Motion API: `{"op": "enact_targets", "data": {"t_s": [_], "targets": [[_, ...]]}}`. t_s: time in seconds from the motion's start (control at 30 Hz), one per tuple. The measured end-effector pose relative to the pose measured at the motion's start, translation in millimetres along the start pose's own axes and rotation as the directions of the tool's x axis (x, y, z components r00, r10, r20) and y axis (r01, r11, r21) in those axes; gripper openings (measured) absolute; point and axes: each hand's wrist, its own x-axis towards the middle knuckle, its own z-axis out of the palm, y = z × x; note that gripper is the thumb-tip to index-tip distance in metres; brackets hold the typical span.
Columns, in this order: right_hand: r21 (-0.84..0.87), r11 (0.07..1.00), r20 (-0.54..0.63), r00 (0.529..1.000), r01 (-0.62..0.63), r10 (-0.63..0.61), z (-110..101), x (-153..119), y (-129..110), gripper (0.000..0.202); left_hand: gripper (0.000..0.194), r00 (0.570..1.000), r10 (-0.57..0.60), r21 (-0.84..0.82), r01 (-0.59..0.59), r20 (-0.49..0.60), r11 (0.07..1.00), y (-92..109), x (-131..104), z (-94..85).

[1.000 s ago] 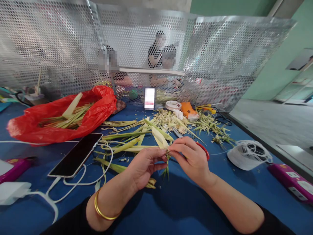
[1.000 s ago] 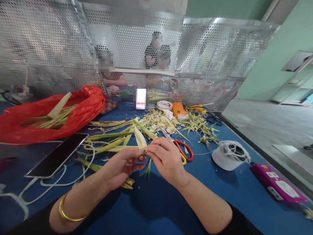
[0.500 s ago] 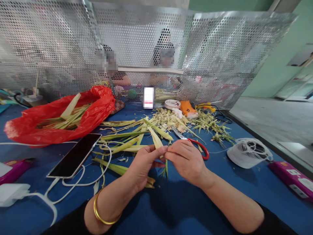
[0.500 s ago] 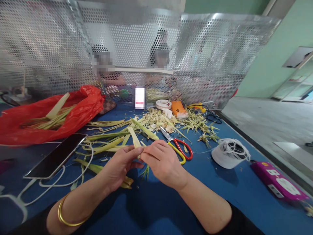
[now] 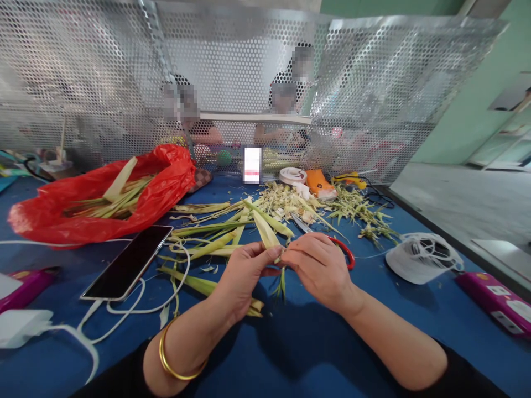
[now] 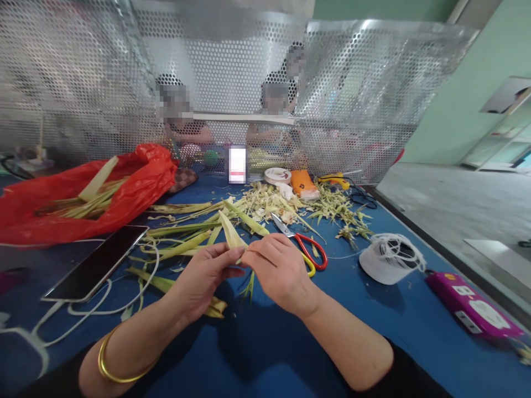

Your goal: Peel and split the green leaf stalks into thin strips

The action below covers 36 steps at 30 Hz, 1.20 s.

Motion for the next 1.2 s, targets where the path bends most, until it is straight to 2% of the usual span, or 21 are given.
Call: {"op": "enact_targets", "data": {"t_s": [0.17, 0.27, 0.33, 0.47, 0.57, 0.67, 0.8, 0.97, 1.1, 1.17, 1.2], "targets": [[0.04, 0.997, 0.001, 0.998, -0.058, 0.058, 1, 2, -3, 0.012, 0.022, 0.994, -0.008, 0.007, 0.009, -0.106, 1.0, 2, 0, -1.6], [0.093, 0.98, 0.042, 0.984, -0.175, 0.172, 0, 3, -5, 0.013, 0.019, 0.989, 0.038, 0.056, -0.031, -0.142, 0.998, 3, 0, -1.2], [0.144, 0.949, 0.096, 0.958, -0.281, 0.27, -2, 4, -7, 0.014, 0.017, 0.987, 0.083, 0.084, -0.072, -0.139, 0.994, 2, 1, -0.7], [0.259, 0.832, 0.186, 0.87, -0.491, 0.456, -6, 6, -10, 0.013, 0.018, 0.983, 0.157, 0.168, -0.14, -0.091, 0.976, 1, 0, 0.3], [0.281, 0.746, 0.214, 0.797, -0.604, 0.565, -7, 7, -9, 0.012, 0.019, 0.982, 0.175, 0.239, -0.154, -0.066, 0.959, 2, -2, 1.0], [0.321, 0.644, 0.255, 0.718, -0.694, 0.648, -5, 7, -7, 0.01, 0.019, 0.983, 0.182, 0.245, -0.167, -0.039, 0.955, 3, -2, 1.0], [0.404, 0.46, 0.378, 0.602, -0.791, 0.703, -2, 5, -3, 0.018, 0.021, 0.984, 0.177, 0.29, -0.165, -0.018, 0.943, 1, -1, -0.2], [0.388, 0.394, 0.387, 0.535, -0.833, 0.751, -3, 6, -1, 0.021, 0.023, 0.989, 0.147, 0.237, -0.15, 0.031, 0.96, 0, 0, 0.7], [0.492, 0.202, 0.452, 0.447, -0.847, 0.772, 0, 7, 1, 0.023, 0.025, 0.998, 0.067, 0.172, -0.067, 0.004, 0.983, 0, 2, 0.1], [0.552, 0.133, 0.473, 0.44, -0.823, 0.763, 2, 7, 2, 0.021, 0.024, 1.0, 0.004, 0.088, -0.005, 0.007, 0.996, 0, 4, -1.3], [0.571, 0.144, 0.458, 0.459, -0.808, 0.761, 2, 6, 3, 0.02, 0.023, 1.0, -0.025, 0.046, 0.025, 0.004, 0.999, 1, 5, -2.0]]}}
